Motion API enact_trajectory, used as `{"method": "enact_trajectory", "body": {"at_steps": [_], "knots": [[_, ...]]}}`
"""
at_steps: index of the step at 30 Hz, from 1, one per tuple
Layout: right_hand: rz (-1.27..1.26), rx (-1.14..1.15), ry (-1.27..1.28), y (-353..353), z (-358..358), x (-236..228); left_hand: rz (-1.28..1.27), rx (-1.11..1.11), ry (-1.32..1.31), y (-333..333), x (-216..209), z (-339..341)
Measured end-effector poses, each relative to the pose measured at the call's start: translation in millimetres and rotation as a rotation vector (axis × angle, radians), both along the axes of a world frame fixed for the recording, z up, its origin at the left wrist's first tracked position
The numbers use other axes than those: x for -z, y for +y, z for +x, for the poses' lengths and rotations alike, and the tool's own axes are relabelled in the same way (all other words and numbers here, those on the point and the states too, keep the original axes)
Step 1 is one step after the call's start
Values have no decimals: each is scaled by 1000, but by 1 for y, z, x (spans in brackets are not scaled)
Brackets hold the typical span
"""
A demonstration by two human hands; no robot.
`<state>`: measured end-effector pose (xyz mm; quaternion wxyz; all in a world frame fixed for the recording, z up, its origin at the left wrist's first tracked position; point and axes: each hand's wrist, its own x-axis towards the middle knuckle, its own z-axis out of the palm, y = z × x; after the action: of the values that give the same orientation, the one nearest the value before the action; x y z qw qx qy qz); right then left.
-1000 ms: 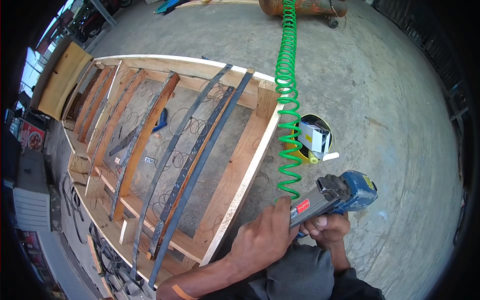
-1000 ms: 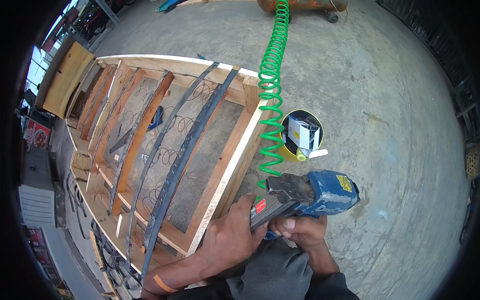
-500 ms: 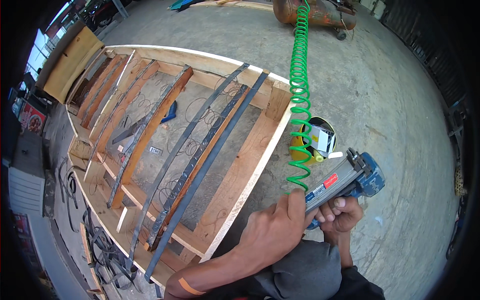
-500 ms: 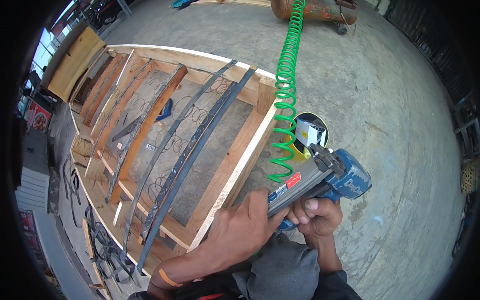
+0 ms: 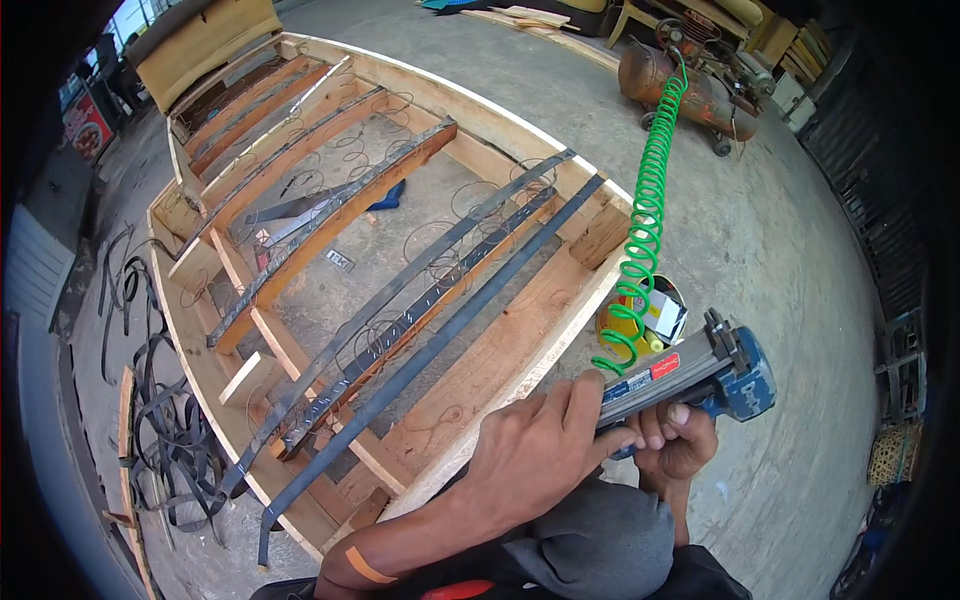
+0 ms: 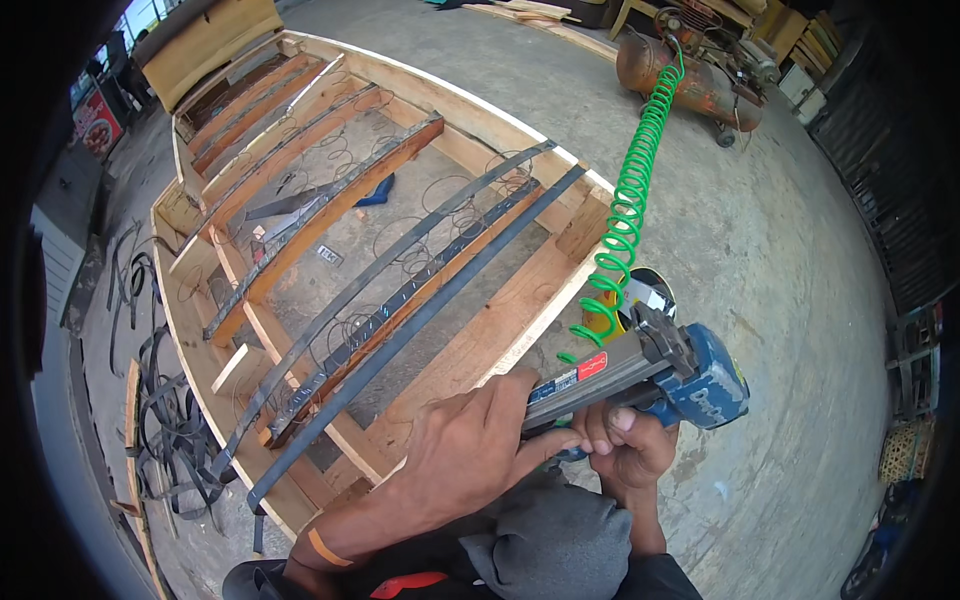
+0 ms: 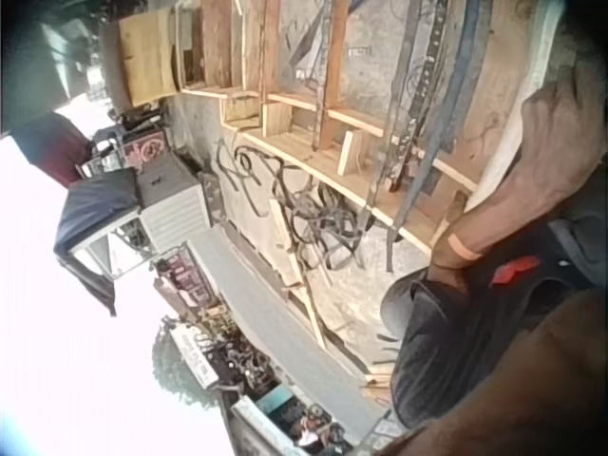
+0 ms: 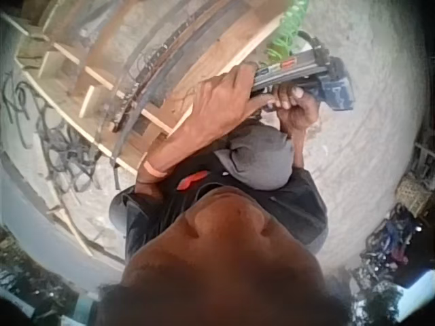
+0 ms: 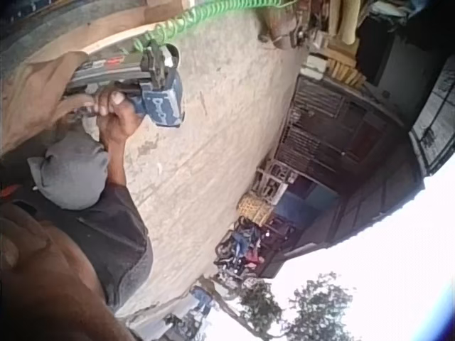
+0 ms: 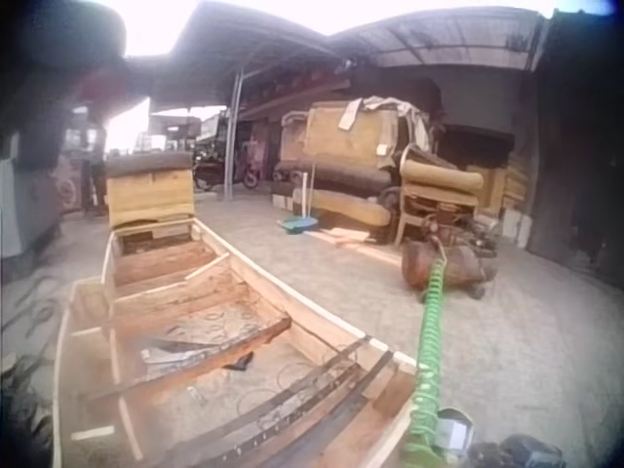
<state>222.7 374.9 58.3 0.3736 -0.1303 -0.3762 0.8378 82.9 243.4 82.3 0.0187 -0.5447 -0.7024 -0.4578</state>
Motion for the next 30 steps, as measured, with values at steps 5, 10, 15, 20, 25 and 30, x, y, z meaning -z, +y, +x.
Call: {"method": "enact_trajectory", "body": {"at_steps": [5,10,15,20,25,30], "knots": [[-105,28,-83,0,-5,10,-74,-111,84,1,20,7],[-126,12,-132,7,-9,6,-116,-182,183,0,17,8],[-68,-15,-208,8,-16,1,-145,-191,176,5,24,4],[-60,84,-272,0,-23,-9,-178,-155,77,4,27,6],[45,124,-258,2,-22,4,-82,-62,-377,7,31,4],[163,-50,-245,3,-19,5,-10,-238,-177,1,37,12]]}}
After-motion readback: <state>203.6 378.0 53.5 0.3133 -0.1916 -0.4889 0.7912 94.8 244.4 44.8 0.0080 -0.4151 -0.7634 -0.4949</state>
